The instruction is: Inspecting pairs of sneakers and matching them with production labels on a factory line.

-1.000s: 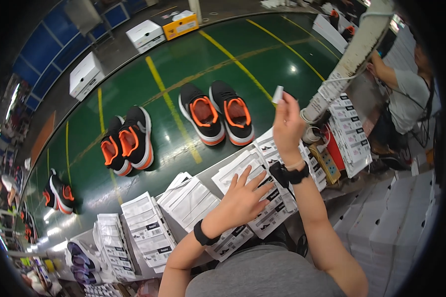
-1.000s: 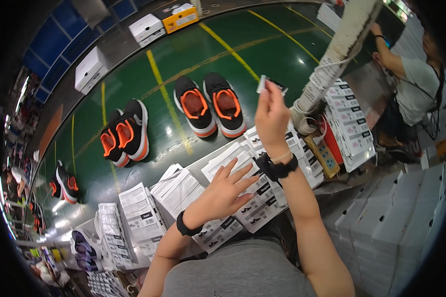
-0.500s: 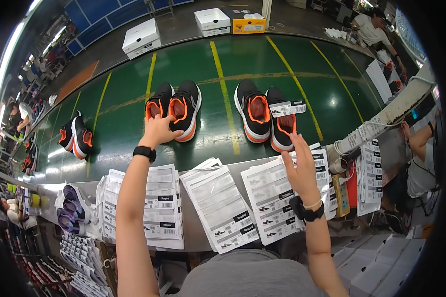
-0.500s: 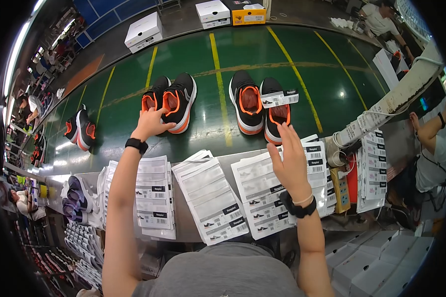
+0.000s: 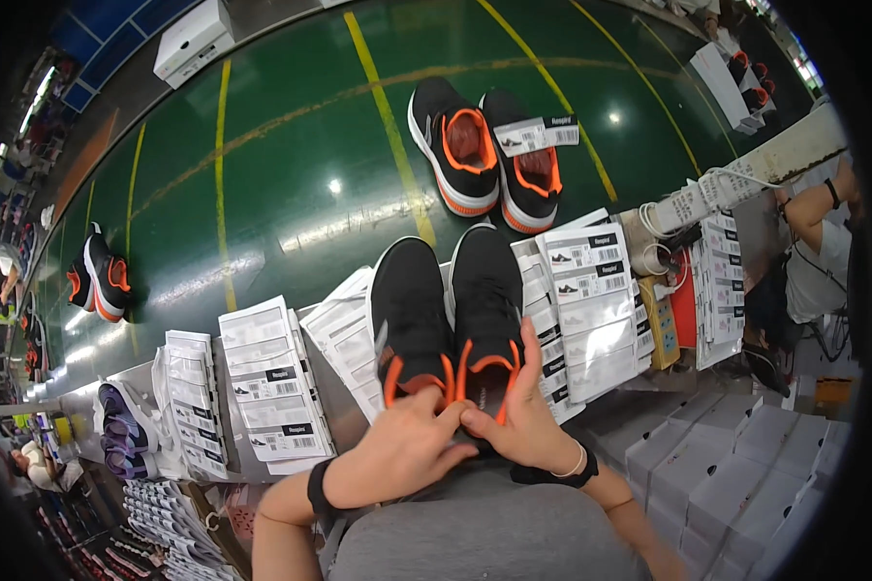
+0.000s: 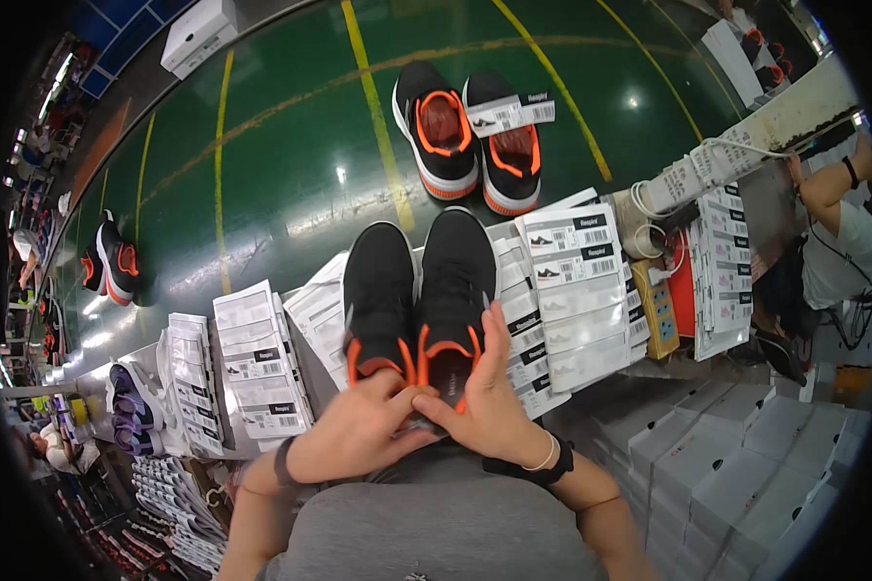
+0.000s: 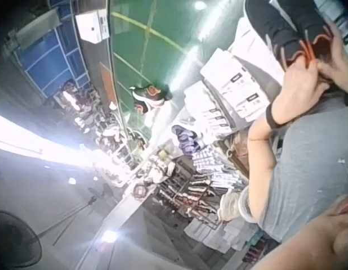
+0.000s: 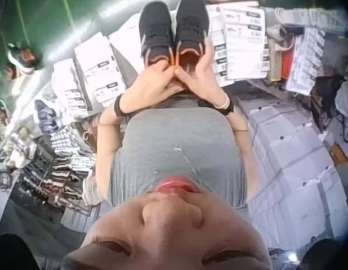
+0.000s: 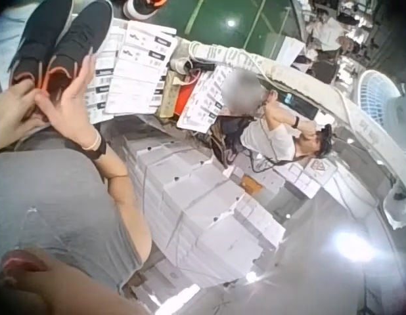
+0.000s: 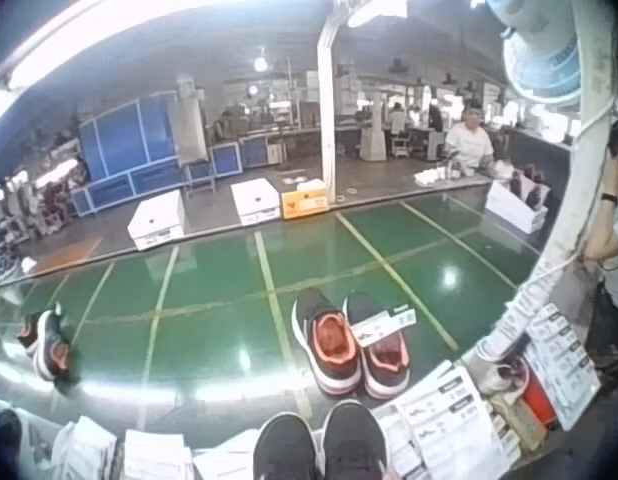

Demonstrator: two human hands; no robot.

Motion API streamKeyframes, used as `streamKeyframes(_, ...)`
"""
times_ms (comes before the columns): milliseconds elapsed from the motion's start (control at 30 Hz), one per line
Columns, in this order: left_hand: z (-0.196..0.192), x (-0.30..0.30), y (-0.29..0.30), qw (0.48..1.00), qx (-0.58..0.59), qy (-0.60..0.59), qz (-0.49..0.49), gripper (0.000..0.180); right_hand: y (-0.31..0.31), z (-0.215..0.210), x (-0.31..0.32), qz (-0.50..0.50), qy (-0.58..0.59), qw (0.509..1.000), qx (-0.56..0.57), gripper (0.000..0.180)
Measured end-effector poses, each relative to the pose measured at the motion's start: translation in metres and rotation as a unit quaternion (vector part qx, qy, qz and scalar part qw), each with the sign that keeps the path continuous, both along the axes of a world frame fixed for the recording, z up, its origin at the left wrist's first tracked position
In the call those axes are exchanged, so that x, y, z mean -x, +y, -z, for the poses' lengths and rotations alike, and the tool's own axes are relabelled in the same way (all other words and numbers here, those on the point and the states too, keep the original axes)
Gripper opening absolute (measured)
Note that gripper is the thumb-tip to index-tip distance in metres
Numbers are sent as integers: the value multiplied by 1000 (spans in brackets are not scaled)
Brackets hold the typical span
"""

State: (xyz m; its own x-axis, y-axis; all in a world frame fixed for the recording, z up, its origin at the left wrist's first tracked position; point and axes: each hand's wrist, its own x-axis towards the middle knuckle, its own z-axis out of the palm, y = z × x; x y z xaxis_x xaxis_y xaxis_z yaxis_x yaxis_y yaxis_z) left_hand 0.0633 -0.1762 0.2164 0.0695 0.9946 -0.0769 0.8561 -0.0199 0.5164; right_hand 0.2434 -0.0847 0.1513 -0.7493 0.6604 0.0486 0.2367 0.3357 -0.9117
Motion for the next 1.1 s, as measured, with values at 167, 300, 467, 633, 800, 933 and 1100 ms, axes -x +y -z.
streamKeyframes(167,13,11,-31,963,-69,-241,-95,29,34,-28,-21,-14,-93,993,-67,76)
streamKeyframes(300,15,23,-10,944,-239,-60,-218,36,50,-17,-9,-26,-5,940,-341,63)
streamKeyframes(467,36,40,9,950,-304,2,-68,34,73,-25,31,-82,52,887,-451,26)
streamKeyframes(633,-1,54,47,960,-250,-74,-103,16,106,-56,57,-144,66,941,-299,19)
streamKeyframes(800,-2,68,69,960,-171,-178,-131,10,123,-54,71,-138,42,989,-17,17)
streamKeyframes(933,3,75,78,937,-116,-284,-170,10,127,-59,74,-113,-16,982,150,22)
streamKeyframes(1100,7,76,82,896,-67,-392,-197,13,126,-56,73,-103,-21,982,159,21)
